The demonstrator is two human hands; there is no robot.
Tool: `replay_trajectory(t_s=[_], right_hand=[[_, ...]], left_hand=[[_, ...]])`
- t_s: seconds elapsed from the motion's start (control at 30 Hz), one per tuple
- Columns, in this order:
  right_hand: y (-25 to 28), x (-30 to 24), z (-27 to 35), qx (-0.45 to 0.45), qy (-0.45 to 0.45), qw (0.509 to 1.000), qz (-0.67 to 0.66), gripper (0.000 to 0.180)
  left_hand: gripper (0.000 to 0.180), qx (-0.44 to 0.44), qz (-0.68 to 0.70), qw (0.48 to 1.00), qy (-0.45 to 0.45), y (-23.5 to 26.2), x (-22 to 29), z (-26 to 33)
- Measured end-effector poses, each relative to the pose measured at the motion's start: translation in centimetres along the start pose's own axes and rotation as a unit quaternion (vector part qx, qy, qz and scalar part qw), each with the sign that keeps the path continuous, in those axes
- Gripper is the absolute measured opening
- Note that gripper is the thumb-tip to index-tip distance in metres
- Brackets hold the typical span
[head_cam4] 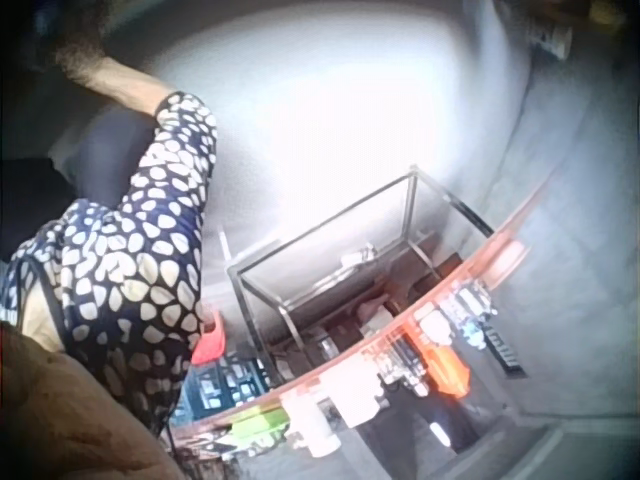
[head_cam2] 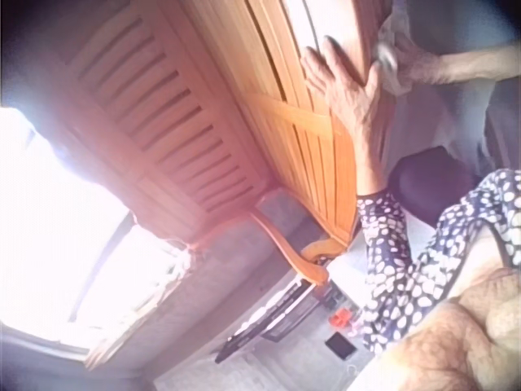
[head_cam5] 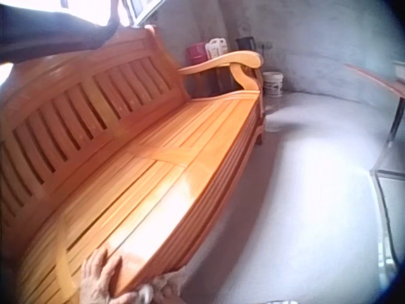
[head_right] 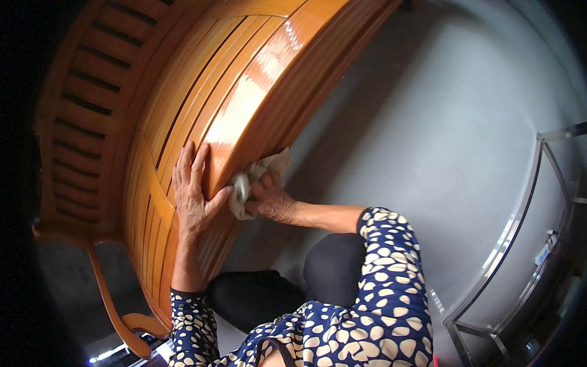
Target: The person wipes a wooden bench with a white cloth. They clean the armrests, seat slats, and backrest, moving methodically from one section to another. The person adjusts the cloth occasionally to ensure thorough cleaning of the wooden surfaces.
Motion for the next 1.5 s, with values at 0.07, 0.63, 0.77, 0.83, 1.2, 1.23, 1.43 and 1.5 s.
replay_trajectory(t_s=[0.07,0.63,0.77,0.83,1.2,1.23,1.43,1.5], right_hand=[[0.9,1.1,0.3,0.008,0.158,0.981,0.117,0.010],[11.9,20.6,-4.1,0.263,-0.382,0.885,-0.046,0.069],[10.4,17.4,-4.9,0.274,-0.515,0.803,-0.124,0.055],[7.7,15.6,-4.1,0.241,-0.580,0.775,-0.072,0.052],[-6.8,-2.3,1.5,0.117,-0.627,0.725,-0.261,0.045],[-8.0,-4.3,0.9,0.084,-0.691,0.657,-0.289,0.041],[-11.5,-14.1,1.1,0.087,-0.671,0.585,-0.448,0.043],[-8.1,-16.9,-2.9,0.073,-0.671,0.528,-0.516,0.044]], left_hand=[[0.084,-0.005,-0.015,1.000,-0.001,-0.1,-0.1,0.0],[0.083,-0.017,-0.042,0.999,-0.004,0.3,-0.3,0.0],[0.080,-0.007,-0.038,0.999,-0.019,-0.1,-0.7,0.1],[0.069,0.020,0.040,0.998,-0.037,0.0,-0.9,0.1],[0.053,0.075,0.340,0.937,-0.042,-0.2,-3.5,0.6],[0.052,0.083,0.342,0.935,-0.038,-0.3,-3.7,0.8],[0.051,0.106,0.361,0.926,-0.035,-0.9,-3.5,0.7],[0.049,0.110,0.349,0.930,-0.032,-0.9,-4.1,1.3]])
Point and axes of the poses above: each hand's wrist, its own z-axis away from the middle knuckle, its own y-axis out of the back of the hand, x = y × z, the point moved 1 cm from there along -z, towards the middle knuckle, and after that the axes turned 2 degrees about -z, right-handed, at the moved point
